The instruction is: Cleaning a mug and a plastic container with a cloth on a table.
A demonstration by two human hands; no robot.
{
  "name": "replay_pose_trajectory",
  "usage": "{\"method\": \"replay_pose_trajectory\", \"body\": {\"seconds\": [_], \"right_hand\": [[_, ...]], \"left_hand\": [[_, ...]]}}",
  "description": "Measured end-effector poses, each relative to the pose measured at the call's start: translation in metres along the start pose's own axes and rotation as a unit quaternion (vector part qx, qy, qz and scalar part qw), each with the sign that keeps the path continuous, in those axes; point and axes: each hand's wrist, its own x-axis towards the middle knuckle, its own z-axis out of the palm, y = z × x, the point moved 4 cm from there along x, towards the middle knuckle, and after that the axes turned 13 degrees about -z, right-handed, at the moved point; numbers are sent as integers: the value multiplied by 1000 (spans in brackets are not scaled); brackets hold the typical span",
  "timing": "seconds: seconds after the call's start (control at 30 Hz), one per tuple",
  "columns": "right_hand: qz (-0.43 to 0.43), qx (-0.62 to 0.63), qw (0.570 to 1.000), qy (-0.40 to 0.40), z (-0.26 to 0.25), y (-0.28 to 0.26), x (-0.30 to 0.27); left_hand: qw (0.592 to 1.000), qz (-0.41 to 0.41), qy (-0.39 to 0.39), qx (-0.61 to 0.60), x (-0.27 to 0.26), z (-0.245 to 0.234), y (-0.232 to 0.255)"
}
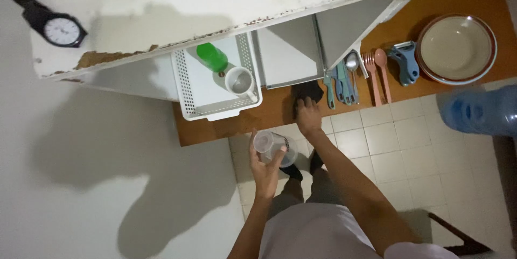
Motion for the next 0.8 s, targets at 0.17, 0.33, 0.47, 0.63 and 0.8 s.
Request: {"method": "replay_pose_trajectory", "body": {"seconds": [0.17,0.33,0.47,0.63,0.8], "right_hand": [[-4,173,984,52,-56,-7,-24],[80,399,913,38,-188,-53,-70],[-201,369,904,77,-290,-118,-97],[-145,323,935,7,-327,-115,-90],[-129,322,936,53,-299,-93,-111]], "left_hand": [[997,-7,0,-76,-9,4,16],[991,23,-25,-130,-6,13,-1],[989,72,-63,-109,-15,46,23],[979,-13,-95,-181,-42,83,57],[995,6,-59,-82,-48,88,66]]}}
